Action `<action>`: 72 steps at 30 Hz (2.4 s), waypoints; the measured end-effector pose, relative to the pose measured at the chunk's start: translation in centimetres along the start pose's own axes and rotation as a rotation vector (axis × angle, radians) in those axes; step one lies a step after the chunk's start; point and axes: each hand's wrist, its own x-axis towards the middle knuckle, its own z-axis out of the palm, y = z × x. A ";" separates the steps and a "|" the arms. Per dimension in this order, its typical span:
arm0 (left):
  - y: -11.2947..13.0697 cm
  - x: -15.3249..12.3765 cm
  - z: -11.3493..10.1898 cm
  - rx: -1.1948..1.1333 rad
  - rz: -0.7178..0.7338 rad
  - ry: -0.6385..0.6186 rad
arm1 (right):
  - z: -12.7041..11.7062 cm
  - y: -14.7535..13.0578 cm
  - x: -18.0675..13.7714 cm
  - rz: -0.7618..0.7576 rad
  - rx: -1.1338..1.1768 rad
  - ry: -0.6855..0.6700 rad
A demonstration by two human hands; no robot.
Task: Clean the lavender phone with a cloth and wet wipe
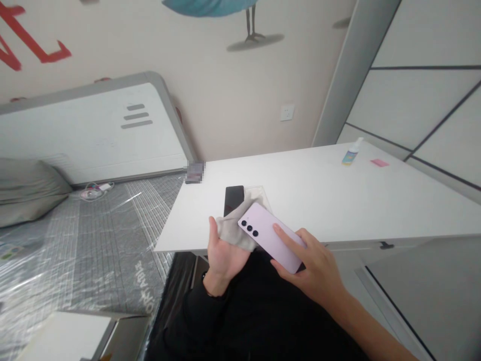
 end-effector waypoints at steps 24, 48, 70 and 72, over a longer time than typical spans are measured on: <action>0.0 0.2 -4.8 0.767 0.168 0.047 | -2.6 0.3 0.7 0.003 0.005 -0.079; -0.5 0.4 -1.6 0.305 0.001 0.181 | -2.0 -0.7 0.9 -0.001 -0.097 -0.046; -0.5 1.2 -2.6 0.317 0.078 0.177 | -0.8 -0.4 1.2 0.033 -0.018 -0.060; -0.8 1.2 -2.2 0.282 0.098 0.185 | -0.2 -0.4 1.2 0.071 -0.015 -0.033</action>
